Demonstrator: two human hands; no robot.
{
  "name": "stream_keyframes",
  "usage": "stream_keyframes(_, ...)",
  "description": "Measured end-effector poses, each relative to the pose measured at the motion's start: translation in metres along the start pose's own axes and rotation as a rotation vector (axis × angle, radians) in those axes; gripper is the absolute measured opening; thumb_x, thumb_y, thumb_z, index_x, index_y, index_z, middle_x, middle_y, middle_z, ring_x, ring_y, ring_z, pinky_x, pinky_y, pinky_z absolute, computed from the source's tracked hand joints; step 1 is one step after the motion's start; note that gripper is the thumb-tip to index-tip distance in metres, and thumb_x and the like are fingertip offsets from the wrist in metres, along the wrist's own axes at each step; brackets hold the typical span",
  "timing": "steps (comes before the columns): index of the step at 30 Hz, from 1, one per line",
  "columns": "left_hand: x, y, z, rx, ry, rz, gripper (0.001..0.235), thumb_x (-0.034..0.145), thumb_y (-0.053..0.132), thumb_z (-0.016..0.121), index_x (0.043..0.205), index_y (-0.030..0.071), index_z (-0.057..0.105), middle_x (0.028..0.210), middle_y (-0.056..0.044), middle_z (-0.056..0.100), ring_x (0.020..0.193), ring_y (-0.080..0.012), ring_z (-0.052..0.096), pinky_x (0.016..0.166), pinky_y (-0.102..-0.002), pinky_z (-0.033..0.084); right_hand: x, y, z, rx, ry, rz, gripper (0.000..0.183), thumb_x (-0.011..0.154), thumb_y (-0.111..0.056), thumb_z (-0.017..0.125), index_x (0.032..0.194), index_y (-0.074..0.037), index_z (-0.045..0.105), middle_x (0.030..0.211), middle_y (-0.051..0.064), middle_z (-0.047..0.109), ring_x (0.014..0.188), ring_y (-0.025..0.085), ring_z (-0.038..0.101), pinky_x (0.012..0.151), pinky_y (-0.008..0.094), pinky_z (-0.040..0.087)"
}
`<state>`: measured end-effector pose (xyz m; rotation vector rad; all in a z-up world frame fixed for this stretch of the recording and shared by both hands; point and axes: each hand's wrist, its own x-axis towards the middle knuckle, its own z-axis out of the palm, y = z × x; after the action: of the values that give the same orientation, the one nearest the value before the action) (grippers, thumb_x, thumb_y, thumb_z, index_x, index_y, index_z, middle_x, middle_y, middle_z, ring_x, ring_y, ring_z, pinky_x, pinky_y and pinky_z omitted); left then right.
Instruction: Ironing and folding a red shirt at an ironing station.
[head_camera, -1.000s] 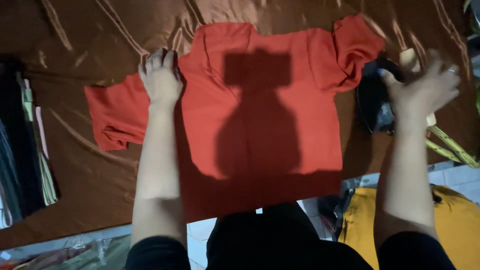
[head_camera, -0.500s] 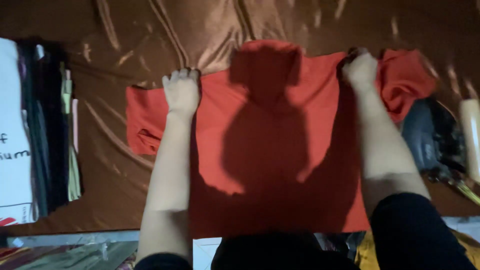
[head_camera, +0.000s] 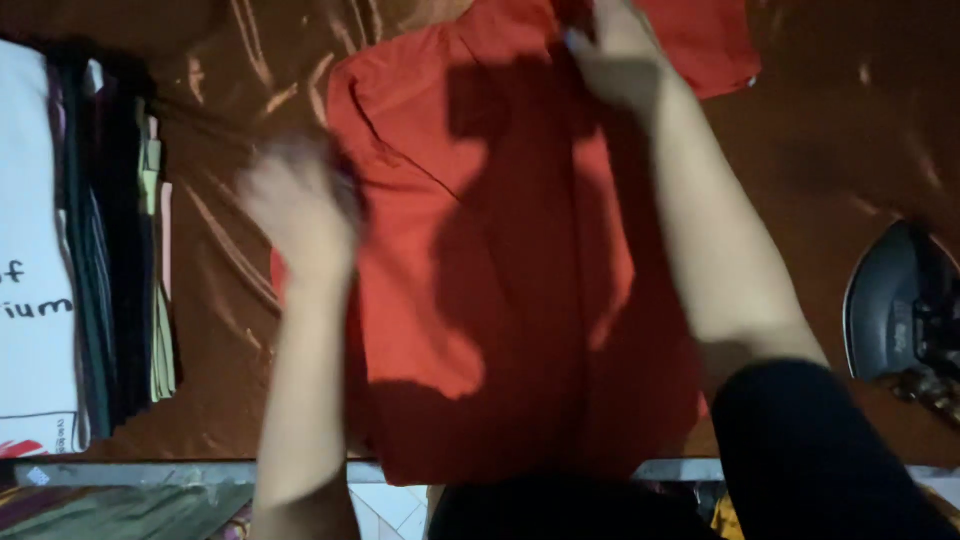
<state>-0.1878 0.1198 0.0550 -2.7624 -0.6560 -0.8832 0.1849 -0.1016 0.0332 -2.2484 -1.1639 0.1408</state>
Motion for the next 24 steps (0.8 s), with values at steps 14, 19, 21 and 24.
stream_keyframes(14, -0.21, 0.281, -0.037, -0.619, -0.747, 0.844, 0.074, 0.094, 0.059, 0.051, 0.154, 0.015, 0.046, 0.167, -0.011, 0.032, 0.155, -0.0281, 0.023, 0.124, -0.058, 0.015, -0.379, 0.082, -0.051, -0.336, -0.503, 0.698, 0.053, 0.076, -0.045, 0.078, 0.122, -0.019, 0.076, 0.116, 0.018, 0.075, 0.11, 0.039, 0.071, 0.096, 0.049, 0.056)
stream_keyframes(19, -0.15, 0.417, -0.002, -0.586, -0.682, 0.616, 0.077, 0.093, 0.063, 0.05, 0.152, 0.014, 0.041, 0.165, -0.014, 0.03, 0.154, -0.0295, 0.021, 0.12, -0.06, 0.017, -0.288, 0.161, -0.061, -0.524, -0.219, 0.593, 0.056, 0.072, -0.042, 0.088, 0.111, -0.004, 0.077, 0.104, 0.026, 0.073, 0.098, 0.044, 0.07, 0.084, 0.054, 0.057)
stream_keyframes(21, -0.113, 0.496, 0.018, -0.82, -0.517, 0.28, 0.073, 0.091, 0.053, 0.064, 0.151, 0.016, 0.046, 0.165, -0.013, 0.034, 0.155, -0.0297, 0.032, 0.122, -0.065, 0.025, -0.302, 0.398, -0.097, -0.562, 0.576, 0.39, 0.031, 0.11, -0.003, 0.053, 0.141, -0.006, 0.058, 0.145, 0.019, 0.059, 0.13, 0.036, 0.058, 0.107, 0.051, 0.049)
stream_keyframes(24, -0.06, 0.521, -0.015, -1.071, -0.089, 0.119, 0.069, 0.092, 0.04, 0.068, 0.151, 0.012, 0.048, 0.164, -0.017, 0.038, 0.149, -0.0338, 0.038, 0.121, -0.059, 0.032, -0.284, 0.159, -0.201, -0.656, 0.41, 0.479, 0.07, 0.086, -0.018, 0.079, 0.146, 0.0, 0.048, 0.143, 0.027, 0.051, 0.128, 0.044, 0.051, 0.103, 0.053, 0.047)
